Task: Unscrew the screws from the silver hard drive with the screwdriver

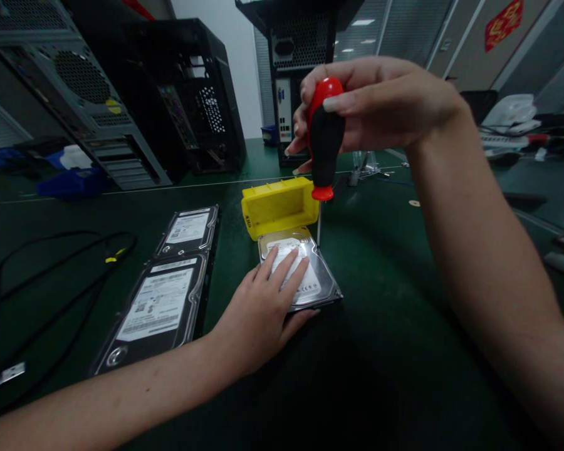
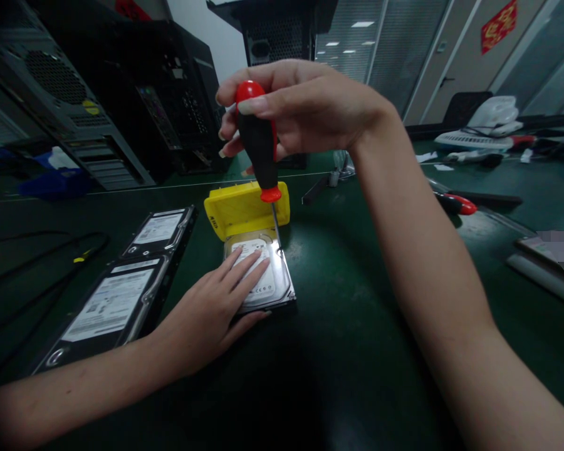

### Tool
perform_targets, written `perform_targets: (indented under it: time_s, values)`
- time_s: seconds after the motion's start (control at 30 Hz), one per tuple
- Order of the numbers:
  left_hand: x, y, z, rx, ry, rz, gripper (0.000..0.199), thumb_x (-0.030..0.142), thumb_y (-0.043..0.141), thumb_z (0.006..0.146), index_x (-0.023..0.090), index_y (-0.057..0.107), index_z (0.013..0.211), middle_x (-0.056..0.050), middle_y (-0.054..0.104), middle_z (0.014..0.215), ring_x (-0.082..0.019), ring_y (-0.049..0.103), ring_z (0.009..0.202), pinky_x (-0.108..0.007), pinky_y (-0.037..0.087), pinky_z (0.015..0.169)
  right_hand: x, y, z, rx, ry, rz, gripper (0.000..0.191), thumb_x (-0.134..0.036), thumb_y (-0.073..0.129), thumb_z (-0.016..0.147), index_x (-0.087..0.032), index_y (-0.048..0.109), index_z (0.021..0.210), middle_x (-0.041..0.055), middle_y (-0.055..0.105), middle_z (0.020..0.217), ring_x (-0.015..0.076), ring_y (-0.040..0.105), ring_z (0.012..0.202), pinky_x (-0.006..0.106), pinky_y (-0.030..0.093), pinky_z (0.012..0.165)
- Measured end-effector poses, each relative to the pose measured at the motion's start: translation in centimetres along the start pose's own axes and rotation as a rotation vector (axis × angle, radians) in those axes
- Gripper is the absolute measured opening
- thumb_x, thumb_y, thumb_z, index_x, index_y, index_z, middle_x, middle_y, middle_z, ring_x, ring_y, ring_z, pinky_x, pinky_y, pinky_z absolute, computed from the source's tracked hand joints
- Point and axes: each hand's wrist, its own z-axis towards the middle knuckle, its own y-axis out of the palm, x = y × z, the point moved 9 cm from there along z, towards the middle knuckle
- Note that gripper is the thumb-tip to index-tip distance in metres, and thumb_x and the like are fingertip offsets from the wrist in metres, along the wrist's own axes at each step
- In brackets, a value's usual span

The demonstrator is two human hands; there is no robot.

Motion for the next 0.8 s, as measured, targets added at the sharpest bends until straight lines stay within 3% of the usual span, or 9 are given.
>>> perform_targets:
  time_s: [0.17, 0.3, 0.43, 0.57, 0.7, 0.8]
  values:
    - [0.0, 0.2, 0.0, -0.009, -0.001, 0.002, 0.067, 0.047, 0.049, 0.093, 0.013, 0.026, 0.147, -0.014, 0.026, 0.152, -0.036, 0.021, 0.139, -0.051, 0.034, 0.106, 1.1, 0.5, 0.7, -0.014, 0.038, 0.169, 0.023, -0.014, 0.021, 0.092, -0.016, 0.044, 0.091, -0.0034, 0.055, 0.086, 0.0078, 0.059, 0.083, 0.041, 0.05, 0.09]
    - [0.1, 0.1, 0.1, -0.008, 0.002, 0.008, 0.067, 0.047, 0.05, 0.093, 0.013, 0.027, 0.146, -0.014, 0.026, 0.152, -0.036, 0.021, 0.139, -0.051, 0.035, 0.106, 2.3, 0.0, 1.5, 0.069, -0.016, 0.275, 0.018, -0.021, 0.027, 0.093, -0.017, 0.042, 0.083, -0.0067, 0.049, 0.07, 0.0038, 0.054, 0.064, 0.035, 0.055, 0.083]
    - [0.1, 0.1, 0.2, -0.004, 0.007, 0.007, 0.066, 0.047, 0.05, 0.093, 0.012, 0.029, 0.145, -0.015, 0.028, 0.151, -0.036, 0.023, 0.138, -0.051, 0.036, 0.105, 3.0, -0.6, 1.4, 0.096, -0.027, 0.295, 0.016, -0.021, 0.034, 0.091, -0.015, 0.044, 0.08, -0.0052, 0.05, 0.071, 0.0043, 0.055, 0.067, 0.034, 0.054, 0.086]
    - [0.0, 0.1, 0.3, 0.013, 0.011, 0.006, 0.066, 0.047, 0.05, 0.093, 0.011, 0.031, 0.145, -0.015, 0.029, 0.151, -0.036, 0.024, 0.138, -0.051, 0.035, 0.106, 2.7, -0.9, 0.7, 0.115, -0.055, 0.321, 0.011, -0.02, 0.037, 0.09, -0.016, 0.046, 0.092, -0.0036, 0.055, 0.091, 0.0075, 0.06, 0.084, 0.04, 0.049, 0.094]
    - [0.1, 0.0, 0.2, 0.011, 0.01, 0.002, 0.066, 0.048, 0.049, 0.093, 0.011, 0.032, 0.144, -0.015, 0.03, 0.15, -0.036, 0.025, 0.137, -0.051, 0.036, 0.105, 1.8, 0.8, 0.0, 0.033, -0.096, 0.391, 0.016, -0.026, 0.036, 0.093, -0.016, 0.046, 0.101, -0.0022, 0.054, 0.092, 0.0101, 0.06, 0.088, 0.045, 0.046, 0.097]
    - [0.1, 0.0, 0.2, 0.004, 0.006, -0.001, 0.066, 0.048, 0.051, 0.092, 0.011, 0.033, 0.144, -0.016, 0.031, 0.15, -0.037, 0.026, 0.137, -0.051, 0.036, 0.104, 1.6, 1.8, -0.2, 0.086, -0.119, 0.43, 0.025, -0.032, 0.026, 0.097, -0.016, 0.044, 0.103, -0.0019, 0.05, 0.082, 0.0085, 0.058, 0.079, 0.037, 0.049, 0.091]
